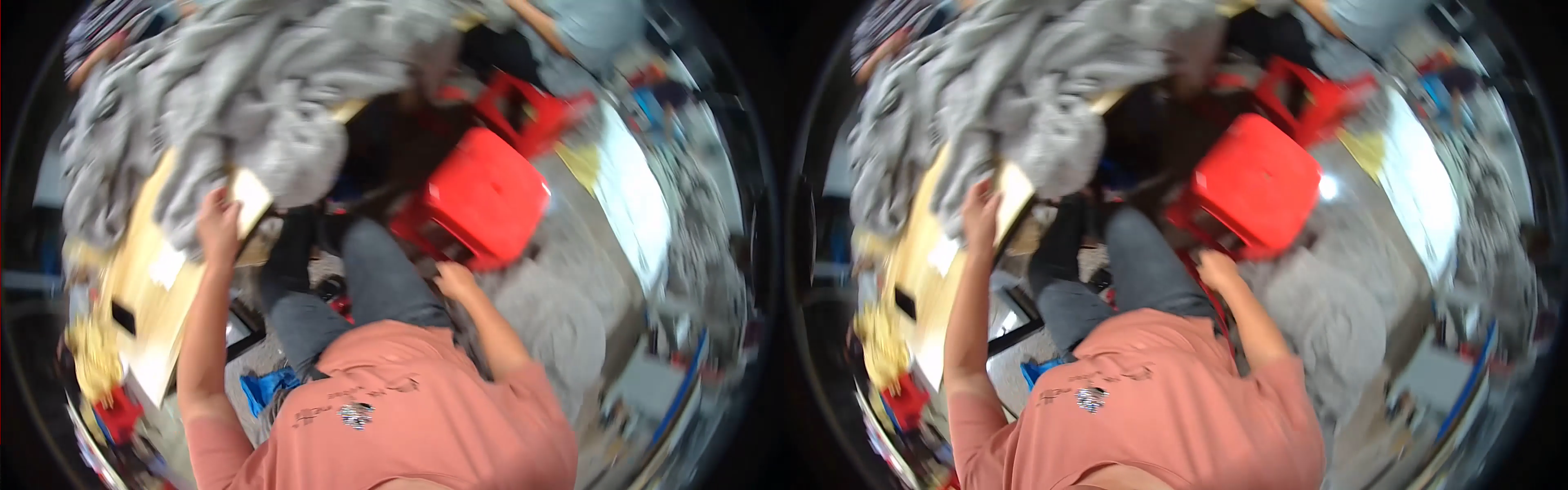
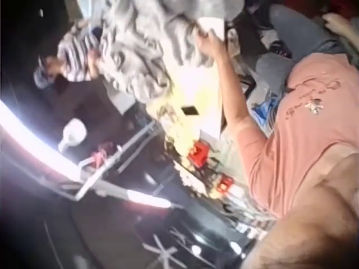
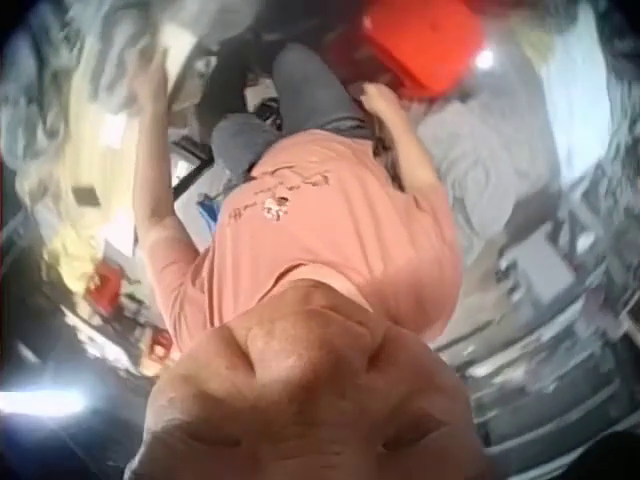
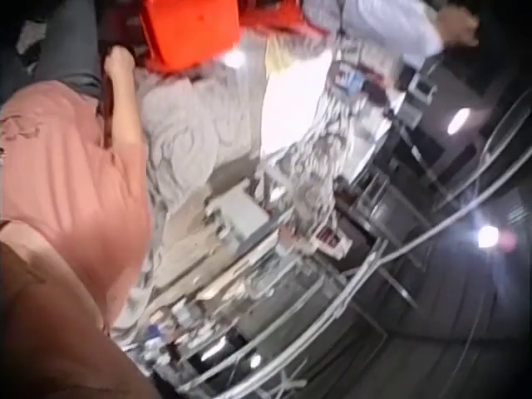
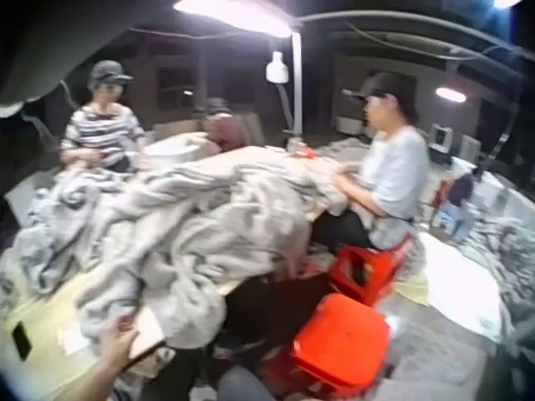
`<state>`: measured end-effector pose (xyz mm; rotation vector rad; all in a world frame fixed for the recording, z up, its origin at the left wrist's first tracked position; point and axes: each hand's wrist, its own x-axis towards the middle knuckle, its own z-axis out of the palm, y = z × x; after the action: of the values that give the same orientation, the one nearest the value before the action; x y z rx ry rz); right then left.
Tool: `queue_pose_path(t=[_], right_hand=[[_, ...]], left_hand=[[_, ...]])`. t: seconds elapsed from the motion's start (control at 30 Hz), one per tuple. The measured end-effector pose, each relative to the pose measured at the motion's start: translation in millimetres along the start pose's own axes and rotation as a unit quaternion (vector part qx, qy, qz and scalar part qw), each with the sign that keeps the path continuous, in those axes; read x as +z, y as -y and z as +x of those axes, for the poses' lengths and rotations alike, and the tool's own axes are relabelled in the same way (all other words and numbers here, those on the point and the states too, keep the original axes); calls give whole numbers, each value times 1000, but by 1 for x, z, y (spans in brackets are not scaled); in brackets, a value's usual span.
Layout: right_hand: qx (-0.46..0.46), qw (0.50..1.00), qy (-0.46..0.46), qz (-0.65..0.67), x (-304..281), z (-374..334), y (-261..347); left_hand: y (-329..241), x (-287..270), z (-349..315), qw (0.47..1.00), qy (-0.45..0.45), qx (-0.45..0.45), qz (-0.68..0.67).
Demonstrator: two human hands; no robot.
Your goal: The recorder is inspecting grey knitted garments at a factory workbench, turning them inside out to check quality.
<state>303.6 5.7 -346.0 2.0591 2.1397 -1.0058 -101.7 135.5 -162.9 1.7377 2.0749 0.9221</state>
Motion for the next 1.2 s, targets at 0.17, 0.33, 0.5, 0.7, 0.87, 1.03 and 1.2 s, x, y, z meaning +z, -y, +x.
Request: queue_pose_path(t=[0.17,0.33,0.5,0.7,0.87,1.03,1.2], right_hand=[[-50,996,54,-59,12,4,41],[-58,994,64,-68,-4,1,45],[-44,998,17,-48,-4,8,60],[-68,988,45,-130,-8,30,82],[-62,989,48,-128,-7,26,87],[-38,996,46,-62,2,22,80],[0,999,51,-5,2,23,74]], left_hand=[[21,5,31,975,-108,46,190],[26,8,48,974,-67,-69,204],[-26,-37,7,974,112,-19,-198],[8,-57,-25,995,89,47,12],[-27,-64,18,994,-16,105,0],[-70,-36,121,940,-65,297,154],[-98,-1,224,901,-86,363,223]])
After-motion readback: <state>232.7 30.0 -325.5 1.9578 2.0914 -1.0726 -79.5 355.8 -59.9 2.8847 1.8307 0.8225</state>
